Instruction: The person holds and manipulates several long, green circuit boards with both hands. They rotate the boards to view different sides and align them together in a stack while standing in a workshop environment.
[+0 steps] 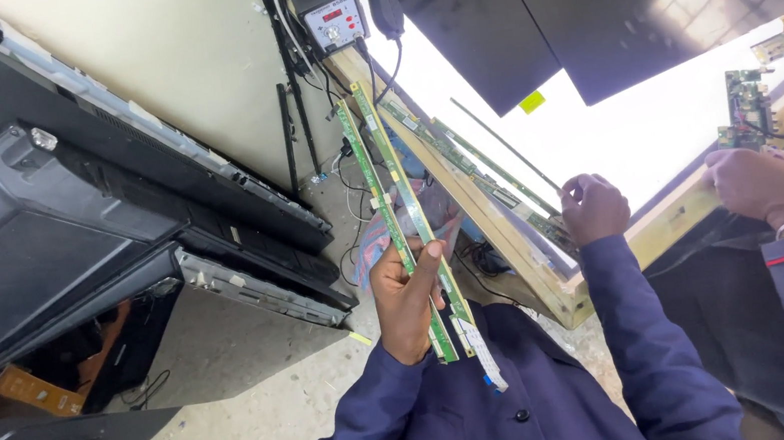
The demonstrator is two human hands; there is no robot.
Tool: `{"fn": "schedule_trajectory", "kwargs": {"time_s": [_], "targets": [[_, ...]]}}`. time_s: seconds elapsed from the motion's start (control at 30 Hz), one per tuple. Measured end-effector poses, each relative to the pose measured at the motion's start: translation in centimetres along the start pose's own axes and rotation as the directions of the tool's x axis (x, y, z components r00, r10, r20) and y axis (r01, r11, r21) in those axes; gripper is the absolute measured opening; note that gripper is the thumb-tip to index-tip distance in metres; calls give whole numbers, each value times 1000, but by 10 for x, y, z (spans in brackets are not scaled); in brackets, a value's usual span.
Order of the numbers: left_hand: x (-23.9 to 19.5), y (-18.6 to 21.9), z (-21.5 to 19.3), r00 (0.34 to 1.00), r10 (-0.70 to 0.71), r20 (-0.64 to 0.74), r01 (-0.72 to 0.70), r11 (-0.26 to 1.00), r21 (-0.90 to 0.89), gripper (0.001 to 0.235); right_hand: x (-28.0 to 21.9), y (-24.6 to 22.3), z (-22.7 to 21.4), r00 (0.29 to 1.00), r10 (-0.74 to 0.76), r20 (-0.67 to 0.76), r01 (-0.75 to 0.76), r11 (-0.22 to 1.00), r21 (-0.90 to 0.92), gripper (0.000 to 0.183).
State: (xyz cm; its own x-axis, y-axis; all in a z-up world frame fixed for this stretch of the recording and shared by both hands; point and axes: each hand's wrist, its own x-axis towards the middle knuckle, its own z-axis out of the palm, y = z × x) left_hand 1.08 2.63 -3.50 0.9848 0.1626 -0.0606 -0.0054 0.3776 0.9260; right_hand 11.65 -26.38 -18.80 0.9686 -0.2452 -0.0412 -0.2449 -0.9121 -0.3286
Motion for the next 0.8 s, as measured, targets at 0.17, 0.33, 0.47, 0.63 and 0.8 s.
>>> {"fn": "schedule_trajectory", "kwargs": {"time_s": [0.17, 0.33, 0.47, 0.63, 0.8], "targets": [[0, -5, -2, 999, -10, -33, 10, 1000, -1, 22, -3, 4, -31, 995, 4, -101, 19, 974, 228, 3], [-1, 16, 10, 999, -5, -52, 6, 1000, 10, 21, -23, 7, -73, 992, 22, -124, 57, 801, 596, 7], [-1, 8, 12, 1000, 12, 2, -12, 1000, 15, 20, -61, -20, -107, 992, -123, 42, 8, 376, 927, 8], [-2, 6, 18, 1000, 23, 3, -23, 1000, -1, 18, -113, -66, -114, 938, -334, 92, -68, 84, 994, 13], [-5, 13, 23, 995, 41, 90, -40, 999, -19, 17, -154, -96, -119, 899, -434, 62, -64, 10, 998, 11]]}}
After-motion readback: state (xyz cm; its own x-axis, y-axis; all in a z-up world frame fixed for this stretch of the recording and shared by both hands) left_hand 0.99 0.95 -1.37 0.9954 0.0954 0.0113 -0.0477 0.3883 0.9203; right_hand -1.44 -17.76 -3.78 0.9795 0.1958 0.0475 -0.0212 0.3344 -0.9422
